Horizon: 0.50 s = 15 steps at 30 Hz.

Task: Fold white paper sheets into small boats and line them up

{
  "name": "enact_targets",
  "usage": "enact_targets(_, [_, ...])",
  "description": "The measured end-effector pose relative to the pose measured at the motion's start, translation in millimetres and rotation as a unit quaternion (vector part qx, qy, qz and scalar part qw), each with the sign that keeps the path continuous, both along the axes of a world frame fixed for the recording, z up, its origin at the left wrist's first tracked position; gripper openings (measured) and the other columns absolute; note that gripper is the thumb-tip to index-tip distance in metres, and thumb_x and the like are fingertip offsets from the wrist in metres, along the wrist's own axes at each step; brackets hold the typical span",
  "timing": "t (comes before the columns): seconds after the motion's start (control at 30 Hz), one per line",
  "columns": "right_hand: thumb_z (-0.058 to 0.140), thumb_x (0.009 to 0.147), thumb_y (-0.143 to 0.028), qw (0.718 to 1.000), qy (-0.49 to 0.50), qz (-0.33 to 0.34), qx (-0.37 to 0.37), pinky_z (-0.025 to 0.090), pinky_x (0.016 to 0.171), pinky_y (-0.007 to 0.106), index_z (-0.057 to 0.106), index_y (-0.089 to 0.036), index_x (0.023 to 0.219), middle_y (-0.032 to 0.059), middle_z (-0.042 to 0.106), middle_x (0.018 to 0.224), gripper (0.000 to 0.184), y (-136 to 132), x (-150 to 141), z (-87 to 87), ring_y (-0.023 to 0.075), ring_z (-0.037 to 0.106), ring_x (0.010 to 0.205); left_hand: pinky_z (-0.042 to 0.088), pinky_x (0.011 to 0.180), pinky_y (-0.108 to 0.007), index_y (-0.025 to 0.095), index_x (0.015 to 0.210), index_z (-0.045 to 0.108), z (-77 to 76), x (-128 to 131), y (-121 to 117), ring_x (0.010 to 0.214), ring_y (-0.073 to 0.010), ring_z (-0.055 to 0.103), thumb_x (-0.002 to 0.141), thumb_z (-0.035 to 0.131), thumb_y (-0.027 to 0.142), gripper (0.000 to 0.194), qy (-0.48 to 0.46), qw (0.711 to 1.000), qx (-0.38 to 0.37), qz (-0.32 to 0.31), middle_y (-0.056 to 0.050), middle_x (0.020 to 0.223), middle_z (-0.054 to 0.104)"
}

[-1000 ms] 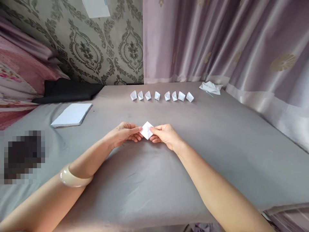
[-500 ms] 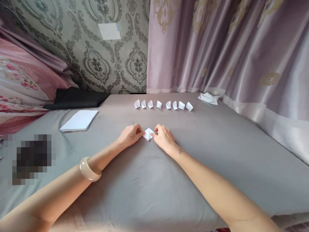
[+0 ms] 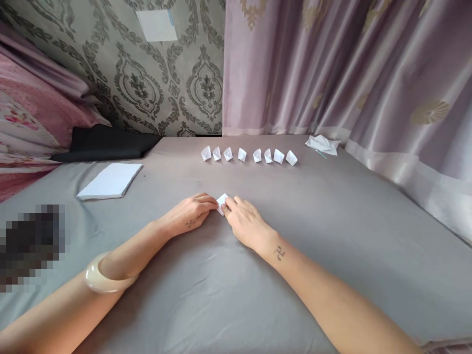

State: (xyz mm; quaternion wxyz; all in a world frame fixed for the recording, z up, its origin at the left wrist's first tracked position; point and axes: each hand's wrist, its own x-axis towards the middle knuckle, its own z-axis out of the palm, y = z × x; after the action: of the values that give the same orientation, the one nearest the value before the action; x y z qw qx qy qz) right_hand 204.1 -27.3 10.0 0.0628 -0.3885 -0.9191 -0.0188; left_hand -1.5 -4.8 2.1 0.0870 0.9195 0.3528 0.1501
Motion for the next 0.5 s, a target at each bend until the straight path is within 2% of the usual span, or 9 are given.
enact_targets(0.1, [0.034,0.087,-0.002,0.999,0.031,-0.004,-0.010,0.043,0.073,0.035,0.061,-0.016,0.117,0.0117,0.059,0.101,0.043,2,2,-3.0,0.0227,0.051,0.088,0.048,0.084,-0.033,0.016,0.108,0.062,2.9,5,-8,0.096,-0.0208,0.056,0.095,0.029,0.018,0.036,0.026,0.999,0.022,0.009,-0.011,0.099,0.063])
enact_targets(0.23, [0.039,0.083,-0.001,0.985,0.158,-0.014,-0.074,0.044,0.081,0.032,0.064,-0.022,0.110,0.0060,0.061,0.107,0.043,12,11,-11.7,0.0191,0.053,0.094,0.047,0.084,-0.034,0.015,0.116,0.057,4.6,11,-19,0.096,-0.0227,0.056,0.098,0.029,0.038,0.040,0.072,0.996,0.051,0.028,-0.011,0.097,0.062])
enact_targets(0.3, [0.036,0.082,0.001,0.978,0.190,-0.034,-0.081,0.044,0.082,0.031,0.061,-0.022,0.115,0.0056,0.060,0.108,0.047,16,13,-14.4,0.0179,0.053,0.094,0.047,0.084,-0.035,0.015,0.123,0.052,4.7,12,-22,0.095,-0.0234,0.055,0.098,0.027,0.042,0.045,0.087,0.994,0.059,0.031,-0.011,0.099,0.061])
enact_targets(0.5, [0.038,0.088,-0.008,0.991,0.099,-0.060,-0.064,0.044,0.082,0.034,0.052,-0.018,0.131,0.0114,0.054,0.111,0.046,22,1,-14.6,0.0207,0.049,0.091,0.048,0.084,-0.039,0.014,0.123,0.053,6.5,15,-22,0.094,-0.0246,0.056,0.097,0.024,0.043,0.048,0.113,0.992,0.047,0.035,-0.014,0.107,0.060])
